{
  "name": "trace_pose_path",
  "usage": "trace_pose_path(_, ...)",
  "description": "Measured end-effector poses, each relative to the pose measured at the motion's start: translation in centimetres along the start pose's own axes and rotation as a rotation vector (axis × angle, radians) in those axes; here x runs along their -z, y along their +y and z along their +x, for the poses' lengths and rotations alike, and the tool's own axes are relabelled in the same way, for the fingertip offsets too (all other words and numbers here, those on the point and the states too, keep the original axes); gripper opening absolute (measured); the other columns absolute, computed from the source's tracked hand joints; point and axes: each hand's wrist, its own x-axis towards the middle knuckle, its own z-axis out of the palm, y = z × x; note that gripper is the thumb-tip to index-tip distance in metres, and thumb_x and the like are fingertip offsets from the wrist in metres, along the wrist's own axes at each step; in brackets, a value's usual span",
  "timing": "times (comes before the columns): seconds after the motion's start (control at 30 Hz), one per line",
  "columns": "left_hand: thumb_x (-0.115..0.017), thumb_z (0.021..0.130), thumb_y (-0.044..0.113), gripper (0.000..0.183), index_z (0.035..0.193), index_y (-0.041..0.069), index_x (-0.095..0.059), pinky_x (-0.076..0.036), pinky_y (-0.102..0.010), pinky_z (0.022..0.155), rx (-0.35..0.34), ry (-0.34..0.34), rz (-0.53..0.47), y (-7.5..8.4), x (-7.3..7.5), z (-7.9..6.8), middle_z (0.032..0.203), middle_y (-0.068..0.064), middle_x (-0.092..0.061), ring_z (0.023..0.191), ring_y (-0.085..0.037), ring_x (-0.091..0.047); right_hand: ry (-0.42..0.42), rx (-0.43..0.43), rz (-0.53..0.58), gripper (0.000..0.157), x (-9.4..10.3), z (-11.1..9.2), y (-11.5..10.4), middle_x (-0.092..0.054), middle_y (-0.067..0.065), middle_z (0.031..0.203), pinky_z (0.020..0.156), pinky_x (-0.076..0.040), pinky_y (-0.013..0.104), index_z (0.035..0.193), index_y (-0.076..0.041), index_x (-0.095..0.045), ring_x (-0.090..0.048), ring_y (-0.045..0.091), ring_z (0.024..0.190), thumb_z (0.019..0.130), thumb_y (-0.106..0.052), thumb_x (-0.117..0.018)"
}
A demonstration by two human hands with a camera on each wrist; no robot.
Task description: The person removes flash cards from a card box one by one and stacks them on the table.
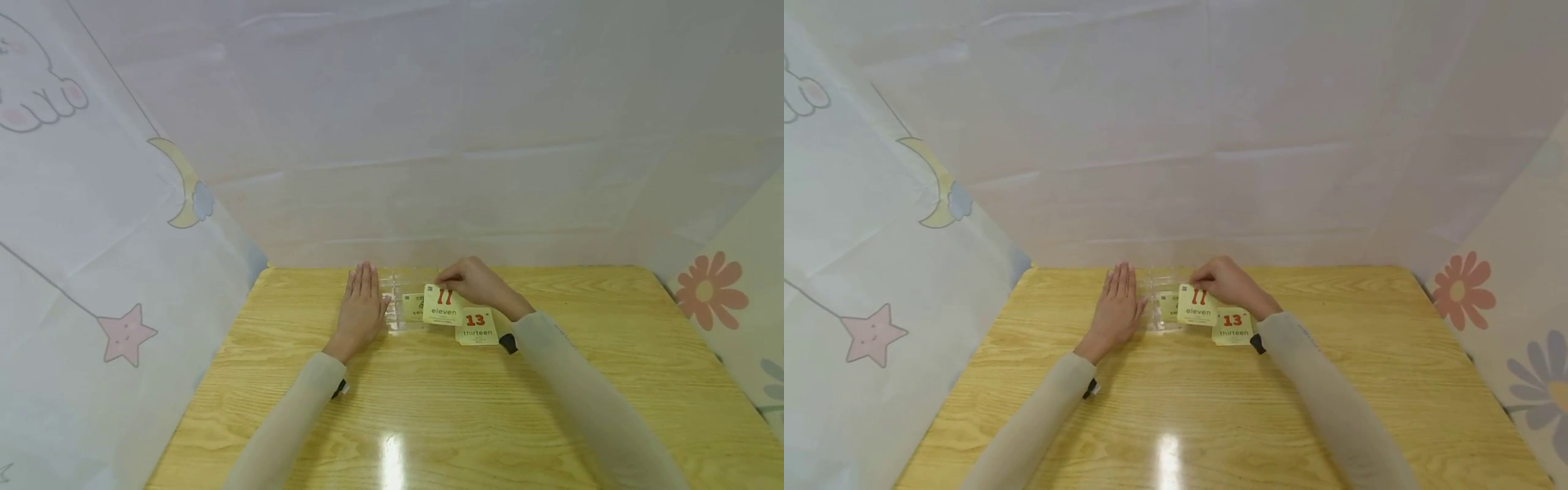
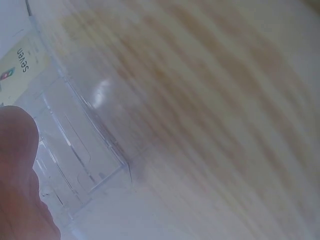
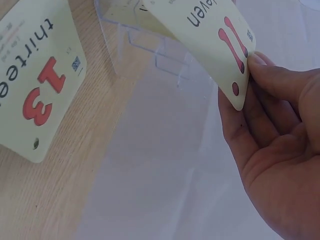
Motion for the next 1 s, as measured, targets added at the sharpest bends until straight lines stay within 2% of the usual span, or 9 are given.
trace_pose_path(0.1,-0.036,0.114,0.043,0.075,0.166,-0.006,-0.013,-0.005,-0.048,0.137,0.003,-0.005,-0.007,0.0,-0.1,0.0,0.175,-0.023,0.001,0.166,-0.038,-0.007,-0.025,-0.03,0.031,0.024,0.4,-0.4,0.4,-0.08,0.017,0.116,0.074,-0.058,0.028,0.122,-0.001,-0.078,-0.078,0.028,0.099,0.103,-0.003,-0.063)
trace_pose_path(0.23,-0.035,0.115,0.043,0.075,0.166,-0.006,-0.012,-0.004,-0.048,0.136,0.0,-0.006,-0.006,0.0,-0.1,0.0,0.175,-0.024,0.002,0.166,-0.038,-0.008,-0.043,-0.043,0.052,0.024,0.8,-0.8,1.1,-0.08,0.018,0.117,0.079,-0.062,0.032,0.122,0.001,-0.077,-0.078,0.026,0.1,0.103,-0.003,-0.063)
trace_pose_path(0.43,-0.033,0.115,0.043,0.076,0.166,-0.006,-0.007,-0.004,-0.049,0.137,-0.001,-0.023,-0.02,-0.2,0.2,0.0,0.175,-0.024,0.004,0.166,-0.039,-0.006,-0.071,-0.066,0.056,0.023,1.0,-1.2,2.2,-0.08,0.019,0.116,0.078,-0.063,0.032,0.119,0.0,-0.079,-0.078,0.024,0.096,0.103,-0.005,-0.063)
trace_pose_path(0.67,-0.033,0.115,0.043,0.075,0.166,-0.006,-0.01,-0.005,-0.048,0.137,0.0,-0.022,-0.033,-0.1,0.1,0.0,0.176,-0.023,0.004,0.167,-0.038,-0.005,-0.098,-0.078,0.079,0.023,1.0,-1.9,3.7,-0.079,0.019,0.116,0.082,-0.065,0.042,0.12,-0.001,-0.079,-0.078,0.022,0.097,0.104,-0.008,-0.064)
trace_pose_path(0.8,-0.032,0.115,0.044,0.075,0.166,-0.006,-0.008,-0.003,-0.048,0.137,-0.003,-0.018,-0.022,0.0,-0.1,0.2,0.175,-0.024,0.005,0.167,-0.038,-0.006,-0.101,-0.09,0.088,0.023,1.1,-2.1,4.6,-0.079,0.02,0.117,0.082,-0.065,0.04,0.12,0.001,-0.078,-0.078,0.023,0.097,0.103,-0.009,-0.066)
trace_pose_path(1.0,-0.033,0.115,0.044,0.075,0.166,-0.006,-0.01,-0.004,-0.048,0.137,-0.001,-0.012,-0.008,0.0,-0.3,0.3,0.175,-0.023,0.004,0.167,-0.038,-0.006,-0.127,-0.124,0.088,0.022,0.9,-2.4,6.4,-0.074,0.026,0.128,0.082,-0.064,0.042,0.119,0.0,-0.079,-0.077,0.027,0.102,0.103,-0.01,-0.067)
